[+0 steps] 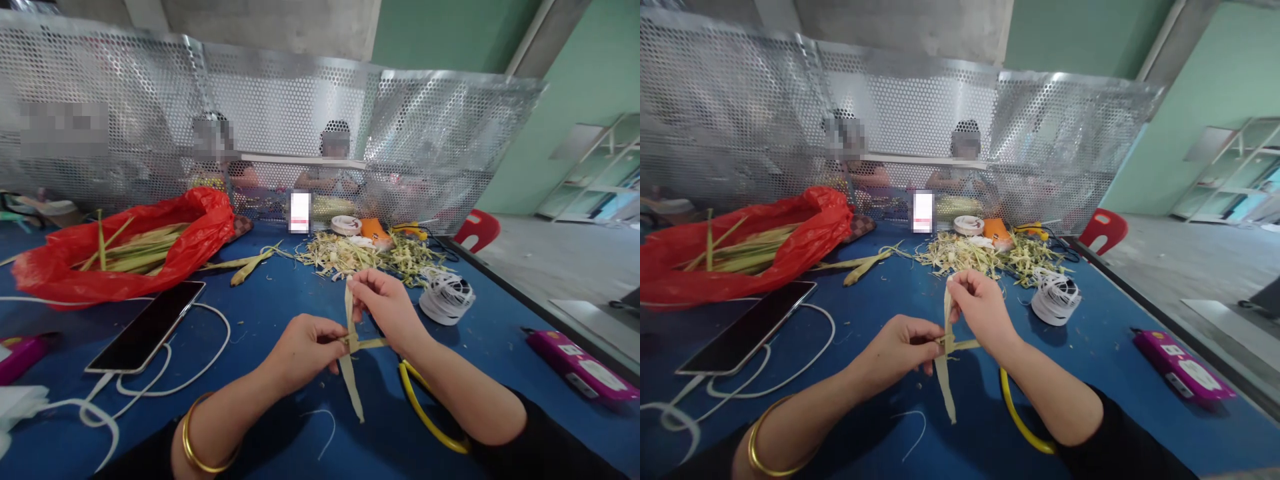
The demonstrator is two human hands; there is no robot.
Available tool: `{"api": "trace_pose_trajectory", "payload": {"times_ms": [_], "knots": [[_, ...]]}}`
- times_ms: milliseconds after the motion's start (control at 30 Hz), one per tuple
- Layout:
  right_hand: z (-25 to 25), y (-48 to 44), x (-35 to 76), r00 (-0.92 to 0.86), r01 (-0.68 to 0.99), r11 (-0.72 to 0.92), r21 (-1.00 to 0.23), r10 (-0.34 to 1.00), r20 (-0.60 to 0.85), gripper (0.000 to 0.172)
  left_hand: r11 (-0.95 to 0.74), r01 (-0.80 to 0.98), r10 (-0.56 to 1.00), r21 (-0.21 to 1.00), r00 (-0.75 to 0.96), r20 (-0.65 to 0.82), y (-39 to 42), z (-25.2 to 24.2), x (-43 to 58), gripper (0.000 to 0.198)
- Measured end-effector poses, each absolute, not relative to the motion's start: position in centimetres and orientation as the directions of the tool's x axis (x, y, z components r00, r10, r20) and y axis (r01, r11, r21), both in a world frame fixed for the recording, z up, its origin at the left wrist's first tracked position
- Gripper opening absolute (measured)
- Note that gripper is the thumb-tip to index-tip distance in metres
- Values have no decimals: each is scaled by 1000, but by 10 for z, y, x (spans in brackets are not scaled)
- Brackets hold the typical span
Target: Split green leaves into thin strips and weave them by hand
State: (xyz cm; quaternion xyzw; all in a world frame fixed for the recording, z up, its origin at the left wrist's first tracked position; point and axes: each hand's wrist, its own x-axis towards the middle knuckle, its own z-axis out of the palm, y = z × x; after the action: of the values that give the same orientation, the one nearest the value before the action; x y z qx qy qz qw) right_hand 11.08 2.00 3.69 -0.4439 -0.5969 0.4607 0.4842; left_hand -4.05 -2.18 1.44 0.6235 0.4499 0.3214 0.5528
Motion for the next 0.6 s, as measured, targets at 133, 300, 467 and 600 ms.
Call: {"api": "trace_pose_trajectory", "payload": {"times_ms": [133, 300, 467, 600], "knots": [[38, 22, 111, -83, 29, 167, -986, 983, 164, 21, 42, 191, 898, 981, 422, -121, -21, 21, -42, 19], [37, 21, 111, -93, -10, 255, -967, 962, 255, 18, 121, 146, 894, 982, 413, -171, -20, 25, -42, 15], [34, 17, 108, -150, -1, 250, -968, 957, 248, 19, 257, 29, 899, 966, 359, -250, -19, 28, -41, 15], [33, 12, 104, -223, -7, 190, -982, 957, 187, 22, 293, -12, 910, 956, 310, -275, -18, 25, -40, 24]]}}
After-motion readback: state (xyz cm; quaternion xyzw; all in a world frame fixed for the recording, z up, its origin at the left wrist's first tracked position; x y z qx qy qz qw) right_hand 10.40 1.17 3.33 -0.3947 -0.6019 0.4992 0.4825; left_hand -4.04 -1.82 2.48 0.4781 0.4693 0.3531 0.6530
